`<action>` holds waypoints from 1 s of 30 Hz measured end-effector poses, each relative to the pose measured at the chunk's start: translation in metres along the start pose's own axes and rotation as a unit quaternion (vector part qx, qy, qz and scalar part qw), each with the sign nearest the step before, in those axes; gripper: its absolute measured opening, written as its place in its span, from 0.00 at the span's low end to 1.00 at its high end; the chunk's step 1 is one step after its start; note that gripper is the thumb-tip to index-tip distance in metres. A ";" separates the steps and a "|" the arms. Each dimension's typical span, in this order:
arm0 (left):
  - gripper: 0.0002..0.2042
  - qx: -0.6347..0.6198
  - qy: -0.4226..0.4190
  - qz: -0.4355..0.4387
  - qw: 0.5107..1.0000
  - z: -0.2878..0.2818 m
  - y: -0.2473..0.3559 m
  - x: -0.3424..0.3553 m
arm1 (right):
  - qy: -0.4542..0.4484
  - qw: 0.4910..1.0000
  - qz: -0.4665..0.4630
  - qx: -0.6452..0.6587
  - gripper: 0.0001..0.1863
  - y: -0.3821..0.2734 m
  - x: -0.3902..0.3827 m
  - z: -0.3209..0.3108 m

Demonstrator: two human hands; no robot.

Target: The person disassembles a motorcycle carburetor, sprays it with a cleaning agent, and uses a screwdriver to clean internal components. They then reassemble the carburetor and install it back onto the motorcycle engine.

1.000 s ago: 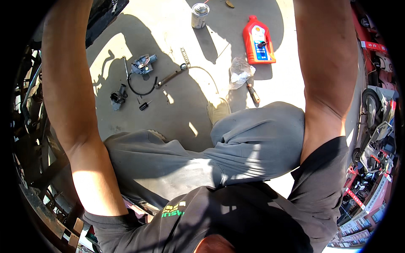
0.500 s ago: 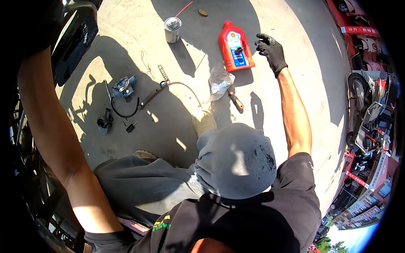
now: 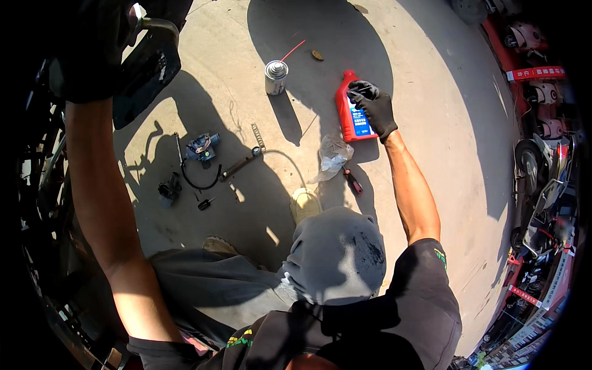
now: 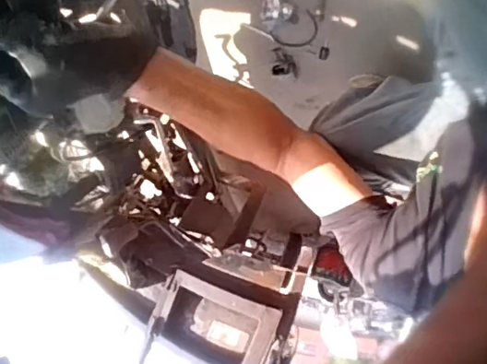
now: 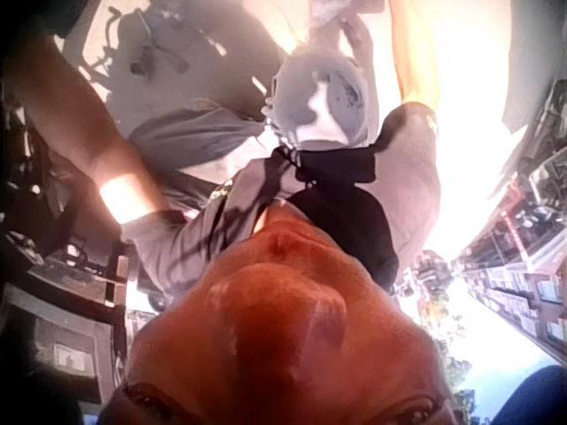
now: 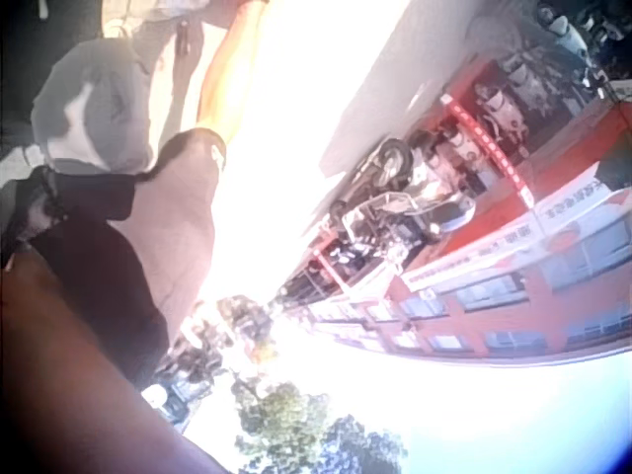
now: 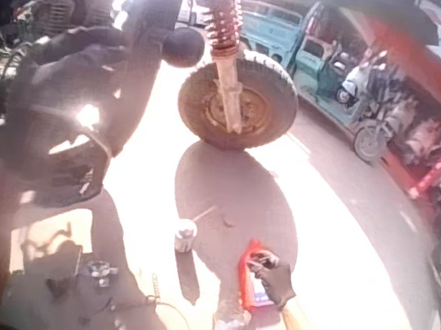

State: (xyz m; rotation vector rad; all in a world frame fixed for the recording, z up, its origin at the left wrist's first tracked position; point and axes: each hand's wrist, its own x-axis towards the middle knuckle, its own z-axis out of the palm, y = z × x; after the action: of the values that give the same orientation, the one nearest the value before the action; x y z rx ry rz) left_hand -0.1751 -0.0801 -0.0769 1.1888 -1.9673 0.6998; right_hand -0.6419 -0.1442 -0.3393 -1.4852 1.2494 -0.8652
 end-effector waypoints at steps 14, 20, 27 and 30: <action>0.18 -0.615 0.134 -0.220 0.745 0.000 0.016 0.018 | -0.203 0.906 -0.290 0.232 0.21 -0.386 0.002 0.102; 0.16 -0.562 0.149 -0.224 0.782 -0.027 0.025 0.016 | -0.383 0.800 -0.208 0.412 0.17 -0.412 0.035 0.133; 0.14 -0.485 0.168 -0.248 0.822 -0.040 0.007 0.007 | -0.414 0.768 -0.233 0.430 0.19 -0.418 0.050 0.173; 0.14 -0.467 0.171 -0.247 0.832 -0.041 0.006 0.008 | -0.416 0.762 -0.270 0.417 0.19 -0.416 0.055 0.178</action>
State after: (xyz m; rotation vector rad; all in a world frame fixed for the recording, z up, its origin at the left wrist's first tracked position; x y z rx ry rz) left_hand -0.1708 -0.0507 -0.0470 0.7917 -1.2994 -0.3116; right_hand -0.3466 -0.1577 0.0080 -1.2020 -0.2722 -0.7939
